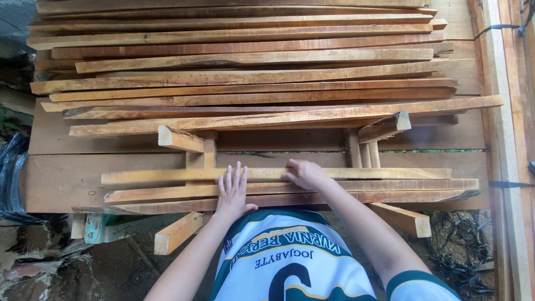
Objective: The person arranges long wooden planks on a wooden workbench. They pick up individual planks from a pile and place them horizontally across two wooden supports, stacking them one by one to form a neat pile.
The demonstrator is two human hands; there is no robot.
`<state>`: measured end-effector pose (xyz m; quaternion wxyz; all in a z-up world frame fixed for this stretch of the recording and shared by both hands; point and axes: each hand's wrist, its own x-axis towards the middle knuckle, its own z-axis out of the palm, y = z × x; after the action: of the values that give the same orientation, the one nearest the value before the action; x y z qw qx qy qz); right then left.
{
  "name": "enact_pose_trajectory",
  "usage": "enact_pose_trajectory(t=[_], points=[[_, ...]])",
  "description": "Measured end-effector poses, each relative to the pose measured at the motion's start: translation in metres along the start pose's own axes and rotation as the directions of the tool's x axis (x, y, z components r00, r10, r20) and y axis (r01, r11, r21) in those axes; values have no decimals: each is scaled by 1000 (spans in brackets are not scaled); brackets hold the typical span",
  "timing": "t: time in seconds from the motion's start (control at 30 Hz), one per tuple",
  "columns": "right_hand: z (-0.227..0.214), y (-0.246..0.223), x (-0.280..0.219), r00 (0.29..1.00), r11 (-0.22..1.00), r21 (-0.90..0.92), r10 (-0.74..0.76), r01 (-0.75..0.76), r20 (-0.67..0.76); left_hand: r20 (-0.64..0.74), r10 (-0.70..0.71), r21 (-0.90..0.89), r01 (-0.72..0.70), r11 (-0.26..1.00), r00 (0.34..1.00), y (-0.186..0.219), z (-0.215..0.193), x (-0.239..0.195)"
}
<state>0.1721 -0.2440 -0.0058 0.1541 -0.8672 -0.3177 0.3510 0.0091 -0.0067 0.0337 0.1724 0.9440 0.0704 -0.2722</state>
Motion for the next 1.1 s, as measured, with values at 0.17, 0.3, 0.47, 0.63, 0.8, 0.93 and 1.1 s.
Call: enact_pose_trajectory(t=[0.17,0.3,0.47,0.63,0.8,0.93,1.1], points=[[-9,-14,-19,988,991,90,90,-101,123,28,-10,110,7,994,1000,-11,18,17],[-11,-23,-18,974,987,23,153,-159,166,5,-11,140,10,990,1000,-17,31,27],[-16,-29,-19,974,988,-38,156,-152,165,4,-10,67,10,998,1000,-15,19,14],[-17,-34,-21,974,986,-75,160,-149,162,118,-18,43,13,999,993,-8,13,6],[-10,-34,-17,972,979,-142,169,-146,161,84,7,48,-11,999,996,-10,15,4],[-6,-30,-17,976,983,-85,172,-161,137,56,18,92,-23,995,998,-19,33,8],[-4,-16,-19,985,983,-73,169,-166,40,14,74,179,-75,981,997,-27,53,11]])
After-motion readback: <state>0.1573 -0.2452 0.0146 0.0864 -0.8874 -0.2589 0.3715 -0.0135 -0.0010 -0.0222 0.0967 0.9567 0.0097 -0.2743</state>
